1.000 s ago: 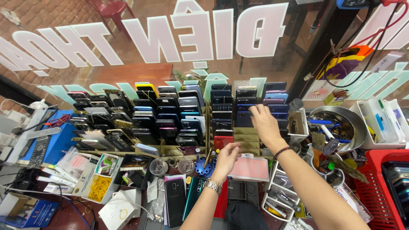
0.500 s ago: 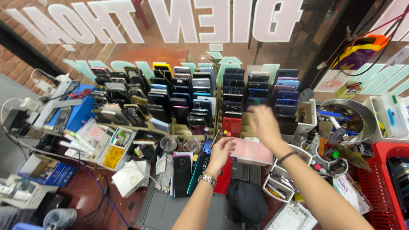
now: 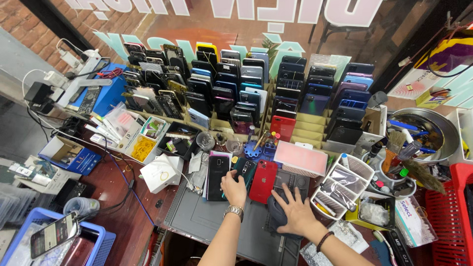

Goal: The person wipes mobile phones one at a time with a gray cloth at a cluttered workbench, then places each cleaned phone into a display rack. They pick up phones from the bench, rub their bodies and screens with the cloth, and slot them upright among rows of other phones.

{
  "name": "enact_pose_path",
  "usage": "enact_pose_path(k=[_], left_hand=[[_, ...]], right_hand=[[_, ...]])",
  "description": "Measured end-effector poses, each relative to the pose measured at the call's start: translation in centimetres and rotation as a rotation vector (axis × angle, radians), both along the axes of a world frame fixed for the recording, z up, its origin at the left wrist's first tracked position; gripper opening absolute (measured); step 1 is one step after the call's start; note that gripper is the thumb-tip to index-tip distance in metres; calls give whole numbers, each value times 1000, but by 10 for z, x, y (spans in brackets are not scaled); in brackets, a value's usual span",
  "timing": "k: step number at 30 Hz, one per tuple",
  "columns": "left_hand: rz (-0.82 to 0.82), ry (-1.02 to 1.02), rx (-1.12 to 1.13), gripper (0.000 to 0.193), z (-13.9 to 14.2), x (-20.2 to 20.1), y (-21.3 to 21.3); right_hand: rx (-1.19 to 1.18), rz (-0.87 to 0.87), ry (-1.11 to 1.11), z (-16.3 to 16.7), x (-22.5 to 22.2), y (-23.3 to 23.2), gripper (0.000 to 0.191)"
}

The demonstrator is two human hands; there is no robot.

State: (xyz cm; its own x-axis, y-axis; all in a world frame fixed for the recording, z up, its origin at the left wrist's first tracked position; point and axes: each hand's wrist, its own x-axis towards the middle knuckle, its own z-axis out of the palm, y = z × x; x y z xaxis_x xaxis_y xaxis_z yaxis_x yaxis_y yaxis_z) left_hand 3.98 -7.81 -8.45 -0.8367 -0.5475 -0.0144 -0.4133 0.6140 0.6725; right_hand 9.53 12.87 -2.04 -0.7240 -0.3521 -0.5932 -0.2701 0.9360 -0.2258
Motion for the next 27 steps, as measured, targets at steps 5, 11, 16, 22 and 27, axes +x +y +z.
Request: enact_pose_path(k=[5, 11, 16, 22, 27], left_hand=[[-103, -140, -188, 71, 13, 12, 0], [-184, -245, -214, 85, 25, 11, -7], [-230, -242, -65, 74, 14, -3, -21], [-244, -238, 375, 50, 7, 0, -33], [-208, -1, 933, 45, 24, 1, -28]], right_hand=[[-179, -143, 197, -2, 6, 1, 99], [-440, -384, 159, -1, -16, 13, 80], [-507, -420, 93, -9, -14, 17, 70], [-765, -538, 179, -30, -23, 17, 65], [-925, -714, 356, -3, -45, -11, 71]])
